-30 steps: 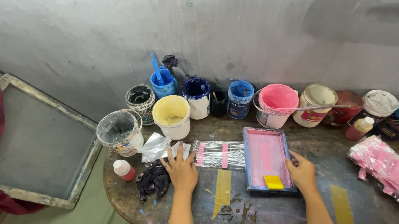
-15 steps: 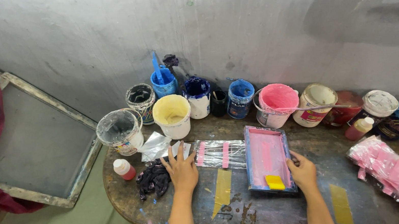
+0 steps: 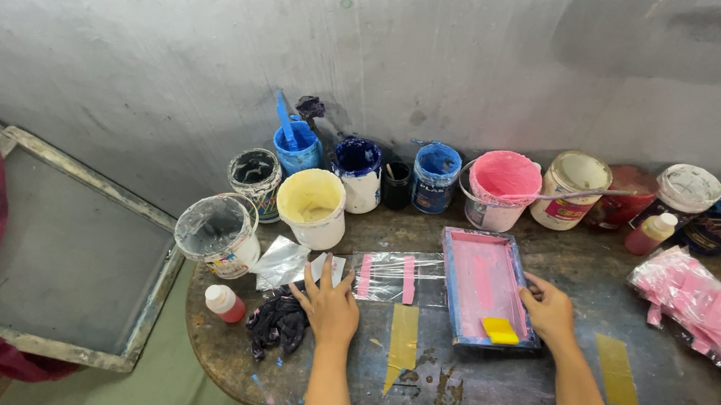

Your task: The person spreads pink ink across a screen printing frame using a yellow squeegee. They then wipe the table surface with a dark cloth and clean the screen frame with the same cloth.

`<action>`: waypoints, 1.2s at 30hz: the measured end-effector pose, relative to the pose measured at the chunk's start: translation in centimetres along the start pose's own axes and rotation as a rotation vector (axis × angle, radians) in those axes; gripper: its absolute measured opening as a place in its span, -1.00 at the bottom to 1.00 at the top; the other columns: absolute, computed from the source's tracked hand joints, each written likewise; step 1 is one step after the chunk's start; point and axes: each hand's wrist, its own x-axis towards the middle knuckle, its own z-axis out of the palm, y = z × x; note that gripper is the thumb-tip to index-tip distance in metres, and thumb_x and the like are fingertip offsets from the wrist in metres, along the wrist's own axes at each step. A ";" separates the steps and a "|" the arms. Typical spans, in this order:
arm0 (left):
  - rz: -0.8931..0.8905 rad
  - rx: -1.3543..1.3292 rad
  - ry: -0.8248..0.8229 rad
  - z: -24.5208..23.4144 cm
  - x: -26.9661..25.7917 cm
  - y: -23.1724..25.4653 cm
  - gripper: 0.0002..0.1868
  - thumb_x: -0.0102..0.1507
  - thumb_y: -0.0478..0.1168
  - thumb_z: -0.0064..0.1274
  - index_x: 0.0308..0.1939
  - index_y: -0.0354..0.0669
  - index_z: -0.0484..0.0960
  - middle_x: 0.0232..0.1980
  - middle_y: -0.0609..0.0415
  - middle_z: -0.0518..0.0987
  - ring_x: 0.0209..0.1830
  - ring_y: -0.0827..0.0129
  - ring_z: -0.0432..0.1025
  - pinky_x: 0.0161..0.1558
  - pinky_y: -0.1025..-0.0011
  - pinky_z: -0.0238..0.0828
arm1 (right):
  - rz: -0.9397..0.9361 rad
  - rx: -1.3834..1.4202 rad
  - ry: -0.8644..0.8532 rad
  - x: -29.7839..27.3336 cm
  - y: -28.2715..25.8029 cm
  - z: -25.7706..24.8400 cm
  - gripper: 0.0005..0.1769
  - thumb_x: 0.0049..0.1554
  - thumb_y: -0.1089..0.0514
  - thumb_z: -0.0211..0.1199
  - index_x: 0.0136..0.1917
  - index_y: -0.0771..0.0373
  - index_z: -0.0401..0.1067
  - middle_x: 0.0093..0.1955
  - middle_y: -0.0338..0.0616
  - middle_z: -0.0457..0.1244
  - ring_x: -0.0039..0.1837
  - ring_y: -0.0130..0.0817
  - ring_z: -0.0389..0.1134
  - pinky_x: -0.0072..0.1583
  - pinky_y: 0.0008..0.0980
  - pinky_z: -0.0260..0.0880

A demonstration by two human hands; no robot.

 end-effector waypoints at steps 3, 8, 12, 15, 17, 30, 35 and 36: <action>0.000 -0.006 0.004 0.1 -0.1 -0.1 -0.64 0.23 -0.30 0.06 0.03 0.21 0.75 0.58 0.10 0.18 0.63 -0.22 -0.19 0.46 -0.53 -0.55 | 0.006 -0.005 -0.004 -0.5 -0.6 -0.4 -0.47 0.13 0.00 0.29 0.37 0.06 0.54 -0.08 -0.20 0.42 -0.08 -0.39 0.39 0.07 -0.37 0.34; -0.003 -0.007 0.003 -0.2 -0.1 0.1 -0.63 0.23 -0.31 0.05 0.04 0.21 0.75 0.58 0.09 0.19 0.63 -0.22 -0.20 0.46 -0.53 -0.55 | 0.004 0.021 -0.005 -0.2 0.0 -0.2 -0.49 0.14 0.02 0.30 0.36 0.06 0.55 -0.09 -0.19 0.41 -0.09 -0.39 0.38 0.06 -0.37 0.35; -0.016 -0.009 0.010 0.0 -0.1 0.0 -0.60 0.23 -0.30 0.03 0.07 0.22 0.74 0.56 0.08 0.21 0.62 -0.23 -0.17 0.45 -0.54 -0.53 | 0.007 0.053 -0.005 -0.5 -0.2 -0.4 -0.49 0.14 0.03 0.30 0.36 0.08 0.55 -0.12 -0.22 0.42 -0.12 -0.44 0.38 0.03 -0.38 0.34; -0.024 -0.019 0.016 -0.2 -0.1 0.2 -0.64 0.23 -0.30 0.03 0.03 0.20 0.75 0.56 0.09 0.22 0.62 -0.21 -0.17 0.46 -0.53 -0.55 | -0.024 0.138 0.002 -0.1 0.9 -0.2 -0.51 0.15 0.09 0.31 0.36 0.15 0.54 -0.15 -0.20 0.39 -0.15 -0.46 0.32 -0.01 -0.42 0.33; -0.018 -0.018 0.024 -0.2 -0.1 0.2 -0.64 0.23 -0.29 0.04 0.03 0.20 0.75 0.55 0.09 0.23 0.62 -0.22 -0.16 0.45 -0.55 -0.53 | -0.015 0.115 0.001 -0.6 0.8 -1.1 -0.52 0.17 0.10 0.30 0.36 0.13 0.54 -0.14 -0.16 0.40 -0.14 -0.44 0.32 -0.01 -0.39 0.33; 0.017 -0.104 0.175 0.3 -0.1 -0.1 -0.72 0.19 -0.35 0.04 -0.11 0.13 0.71 0.37 0.11 0.46 0.53 -0.15 0.07 0.42 -0.57 -0.38 | 0.070 -0.156 0.128 -2.8 3.9 -6.8 -0.49 0.13 -0.08 0.26 0.35 -0.04 0.58 -0.10 -0.19 0.45 -0.03 -0.31 0.45 0.13 -0.33 0.34; 0.062 -0.088 0.354 1.1 -0.2 -0.4 -0.70 0.18 -0.37 0.04 -0.12 0.15 0.69 0.27 0.20 0.54 0.45 -0.03 0.21 0.40 -0.47 -0.18 | 0.075 -0.174 0.230 -3.4 6.8 -9.2 -0.46 0.13 -0.10 0.28 0.34 0.06 0.59 -0.10 -0.12 0.45 -0.04 -0.26 0.45 0.14 -0.28 0.34; 0.087 -0.087 0.381 1.1 -0.2 -0.2 -0.66 0.17 -0.38 0.05 -0.07 0.15 0.70 0.26 0.18 0.56 0.43 -0.01 0.23 0.40 -0.43 -0.13 | 0.065 -0.164 0.251 -3.5 7.5 -9.8 -0.46 0.14 -0.09 0.29 0.34 0.12 0.59 -0.10 -0.08 0.45 -0.06 -0.25 0.45 0.17 -0.30 0.34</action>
